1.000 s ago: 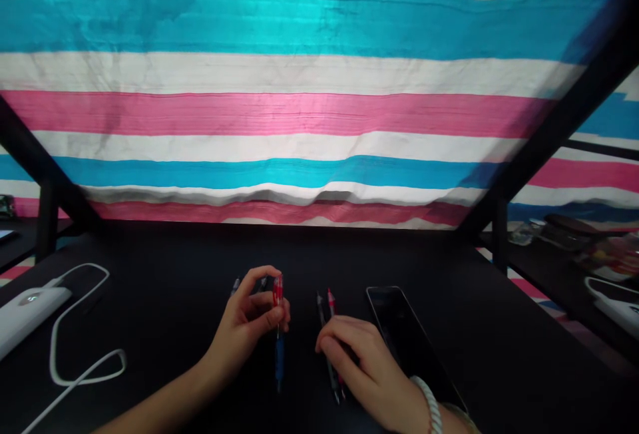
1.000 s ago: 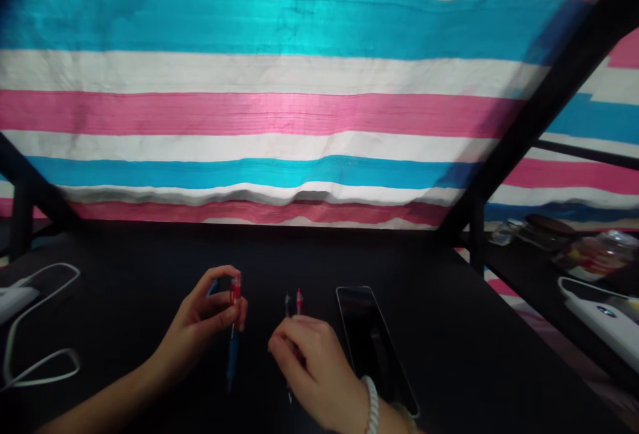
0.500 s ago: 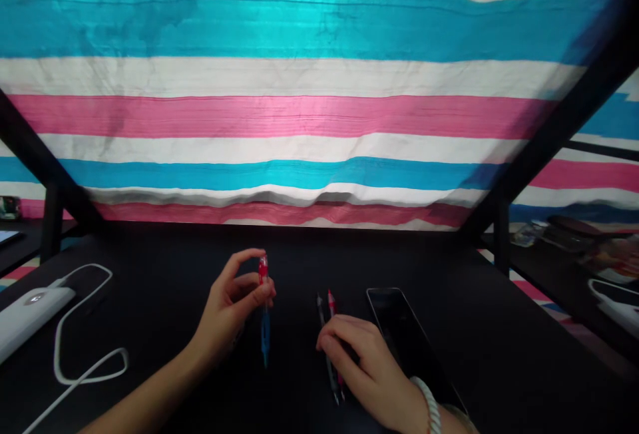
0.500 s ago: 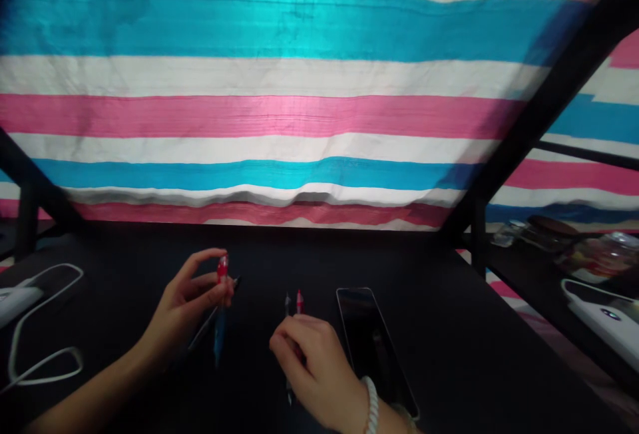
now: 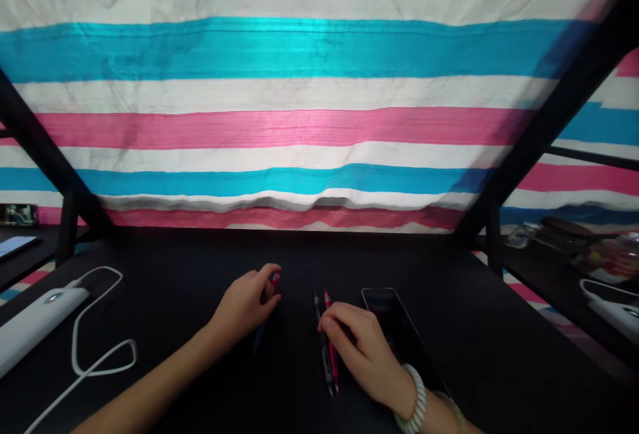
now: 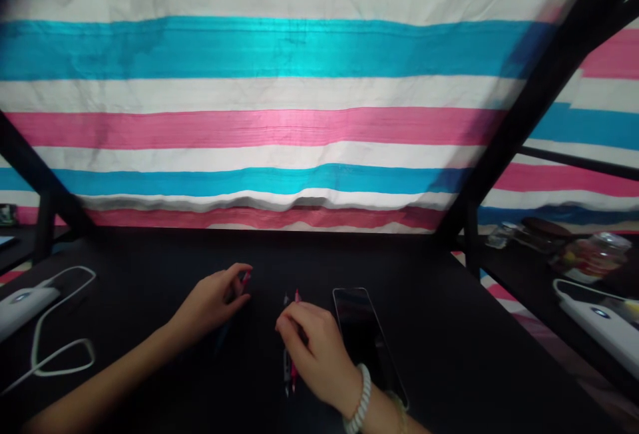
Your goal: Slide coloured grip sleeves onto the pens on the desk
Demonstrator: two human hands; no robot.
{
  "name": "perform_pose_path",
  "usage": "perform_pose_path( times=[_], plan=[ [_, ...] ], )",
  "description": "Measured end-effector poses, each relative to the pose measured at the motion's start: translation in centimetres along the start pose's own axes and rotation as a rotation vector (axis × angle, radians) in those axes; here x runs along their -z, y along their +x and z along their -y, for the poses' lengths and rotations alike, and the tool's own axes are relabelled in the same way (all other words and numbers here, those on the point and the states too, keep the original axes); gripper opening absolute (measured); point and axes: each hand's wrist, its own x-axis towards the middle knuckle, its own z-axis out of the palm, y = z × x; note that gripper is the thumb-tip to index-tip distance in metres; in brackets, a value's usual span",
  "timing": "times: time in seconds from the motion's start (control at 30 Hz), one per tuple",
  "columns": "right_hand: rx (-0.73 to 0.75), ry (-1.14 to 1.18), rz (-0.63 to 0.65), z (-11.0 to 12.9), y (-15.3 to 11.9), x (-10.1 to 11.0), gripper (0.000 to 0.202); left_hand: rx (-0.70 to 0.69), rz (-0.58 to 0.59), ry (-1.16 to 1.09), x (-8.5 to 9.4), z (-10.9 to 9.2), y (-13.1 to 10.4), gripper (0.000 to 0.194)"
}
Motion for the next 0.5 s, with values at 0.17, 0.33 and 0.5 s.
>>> perform_pose_path(
  times=[0.17, 0.33, 0.5],
  plan=[
    [0.013, -0.006, -0.048, 0.0, 0.4, 0.3, 0.030, -0.034, -0.053, 0.152, -0.1, 0.2, -0.6, 0.033],
    [-0.007, -0.003, -0.111, -0.2, 0.6, 0.7, 0.033, -0.076, -0.065, 0.216, 0.3, -0.1, -0.4, 0.031],
    [-0.052, -0.010, -0.181, -0.5, 0.7, 1.0, 0.032, -0.345, 0.032, 0.180, -0.2, -2.7, -0.5, 0.037]
  ],
)
